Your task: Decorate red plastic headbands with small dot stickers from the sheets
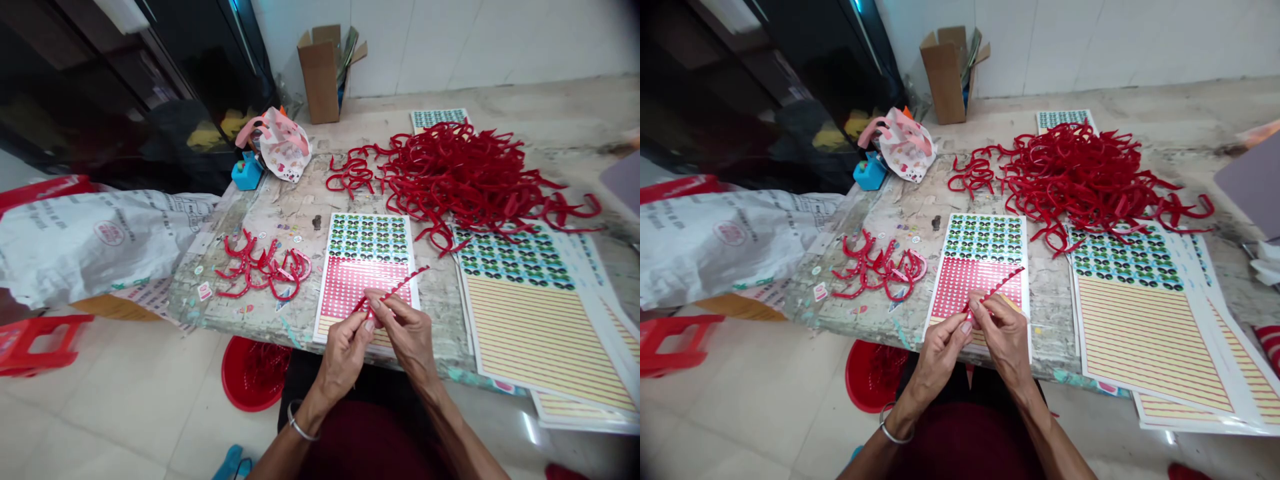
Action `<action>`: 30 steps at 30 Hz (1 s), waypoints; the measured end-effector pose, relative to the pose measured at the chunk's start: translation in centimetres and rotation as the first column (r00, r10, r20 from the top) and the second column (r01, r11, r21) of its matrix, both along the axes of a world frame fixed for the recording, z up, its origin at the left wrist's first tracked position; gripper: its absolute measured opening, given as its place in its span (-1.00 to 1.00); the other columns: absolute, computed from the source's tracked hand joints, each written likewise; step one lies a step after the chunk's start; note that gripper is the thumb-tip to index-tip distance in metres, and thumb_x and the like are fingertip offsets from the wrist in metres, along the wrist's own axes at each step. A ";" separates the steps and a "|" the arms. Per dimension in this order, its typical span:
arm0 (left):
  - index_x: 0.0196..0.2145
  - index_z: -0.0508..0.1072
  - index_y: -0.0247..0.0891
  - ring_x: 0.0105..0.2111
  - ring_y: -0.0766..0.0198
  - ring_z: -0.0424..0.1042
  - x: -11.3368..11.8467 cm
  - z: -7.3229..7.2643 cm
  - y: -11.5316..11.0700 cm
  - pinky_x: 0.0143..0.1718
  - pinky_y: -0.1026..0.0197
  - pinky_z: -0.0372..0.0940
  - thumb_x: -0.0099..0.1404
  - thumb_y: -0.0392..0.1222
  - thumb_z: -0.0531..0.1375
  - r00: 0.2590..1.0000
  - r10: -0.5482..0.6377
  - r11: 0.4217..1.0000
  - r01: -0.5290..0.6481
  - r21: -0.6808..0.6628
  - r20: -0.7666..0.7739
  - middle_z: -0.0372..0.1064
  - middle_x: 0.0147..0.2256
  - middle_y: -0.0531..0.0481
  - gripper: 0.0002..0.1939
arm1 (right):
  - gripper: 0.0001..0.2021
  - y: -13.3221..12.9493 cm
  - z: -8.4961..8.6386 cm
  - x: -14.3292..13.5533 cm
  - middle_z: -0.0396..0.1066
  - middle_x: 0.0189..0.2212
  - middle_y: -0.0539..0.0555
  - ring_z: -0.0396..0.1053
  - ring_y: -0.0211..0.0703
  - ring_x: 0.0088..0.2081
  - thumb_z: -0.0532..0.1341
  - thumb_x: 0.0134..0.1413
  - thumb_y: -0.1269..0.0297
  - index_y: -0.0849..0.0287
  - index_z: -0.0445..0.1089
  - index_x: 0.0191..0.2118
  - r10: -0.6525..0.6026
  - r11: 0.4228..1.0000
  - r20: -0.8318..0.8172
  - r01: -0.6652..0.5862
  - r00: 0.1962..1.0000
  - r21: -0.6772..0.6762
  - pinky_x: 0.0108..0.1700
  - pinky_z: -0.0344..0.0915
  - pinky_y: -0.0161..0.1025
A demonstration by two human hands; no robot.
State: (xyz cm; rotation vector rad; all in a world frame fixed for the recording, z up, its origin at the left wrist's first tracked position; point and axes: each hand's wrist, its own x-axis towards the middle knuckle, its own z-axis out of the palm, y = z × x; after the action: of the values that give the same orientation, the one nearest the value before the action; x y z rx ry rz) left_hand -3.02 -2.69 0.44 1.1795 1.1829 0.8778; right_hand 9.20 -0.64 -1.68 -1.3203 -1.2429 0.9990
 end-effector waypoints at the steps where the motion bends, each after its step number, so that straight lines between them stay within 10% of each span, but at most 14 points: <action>1: -0.28 0.43 -0.33 -0.46 0.33 0.17 -0.1 -0.1 0.0 -0.38 0.30 0.19 0.29 -0.04 0.02 1.000 -0.001 1.000 0.001 -0.012 0.024 0.19 -0.50 0.04 -0.68 | -0.83 0.0 0.0 -0.1 0.49 -0.25 0.12 0.42 -0.09 -0.22 0.20 0.06 0.24 0.12 0.50 -0.26 0.008 1.000 -0.007 -0.008 1.000 -0.016 -0.30 0.37 -0.25; 6: -0.29 0.43 -0.32 -0.44 0.35 0.19 -0.6 0.2 0.3 -0.36 0.31 0.18 0.30 -0.11 0.04 0.994 -0.017 1.000 0.019 -0.018 0.104 0.20 -0.48 0.05 -0.74 | -0.83 0.1 0.0 -0.2 0.45 -0.17 0.15 0.39 -0.06 -0.14 0.21 0.04 0.21 0.15 0.49 -0.31 0.082 0.995 -0.051 -0.085 0.995 -0.045 -0.23 0.38 -0.22; 11: -0.40 0.43 -0.32 -0.50 0.37 0.13 -1.2 0.5 0.2 -0.42 0.33 0.11 0.30 -0.15 0.02 0.996 -0.050 0.999 0.049 0.022 0.069 0.17 -0.53 0.07 -0.74 | -0.38 0.9 -0.2 0.5 0.38 -0.05 0.20 0.38 -0.09 -0.12 0.27 -0.04 0.15 0.09 0.13 0.16 0.164 0.972 -0.223 -0.196 0.961 -0.130 -0.12 0.36 -0.10; 16: -0.46 0.40 -0.31 -0.51 0.35 0.13 -1.7 0.0 -0.5 -0.44 0.31 0.09 0.28 -0.15 0.01 0.993 -0.106 0.994 0.104 0.028 0.057 0.15 -0.56 0.07 -0.73 | -0.50 1.2 0.4 1.7 0.33 0.00 0.21 0.34 -0.04 -0.03 0.20 0.03 0.10 0.13 0.22 0.10 0.449 0.850 -0.298 -0.505 0.842 -0.146 -0.05 0.32 -0.05; 26: -0.15 0.36 -0.26 -0.32 0.30 0.27 -1.3 0.7 -0.7 -0.17 0.26 0.16 0.27 -0.27 0.01 0.997 -0.080 0.994 0.079 0.070 0.015 0.34 -0.33 0.01 -0.78 | -0.47 0.4 -0.1 1.5 0.35 -0.20 0.10 0.38 -0.16 -0.27 0.27 -0.04 0.15 0.12 0.24 0.09 0.422 0.901 0.057 -0.411 0.905 -0.139 -0.26 0.37 -0.22; 30: -0.34 0.36 -0.29 -0.44 0.36 0.19 -1.3 0.3 -0.6 -0.34 0.32 0.14 0.27 -0.29 0.00 0.995 -0.093 0.995 0.092 0.028 0.036 0.20 -0.49 0.08 -0.85 | -0.56 0.8 0.2 1.8 0.35 -0.29 0.09 0.34 -0.13 -0.25 0.22 0.01 0.13 0.13 0.32 0.03 0.399 0.916 0.262 -0.396 0.879 -0.068 -0.20 0.33 -0.15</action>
State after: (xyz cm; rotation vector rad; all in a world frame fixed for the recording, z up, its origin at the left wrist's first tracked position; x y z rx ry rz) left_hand -4.31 -3.29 0.72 1.2246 1.0808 0.8439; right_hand 11.05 0.12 -1.47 -1.2665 -1.7735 1.1349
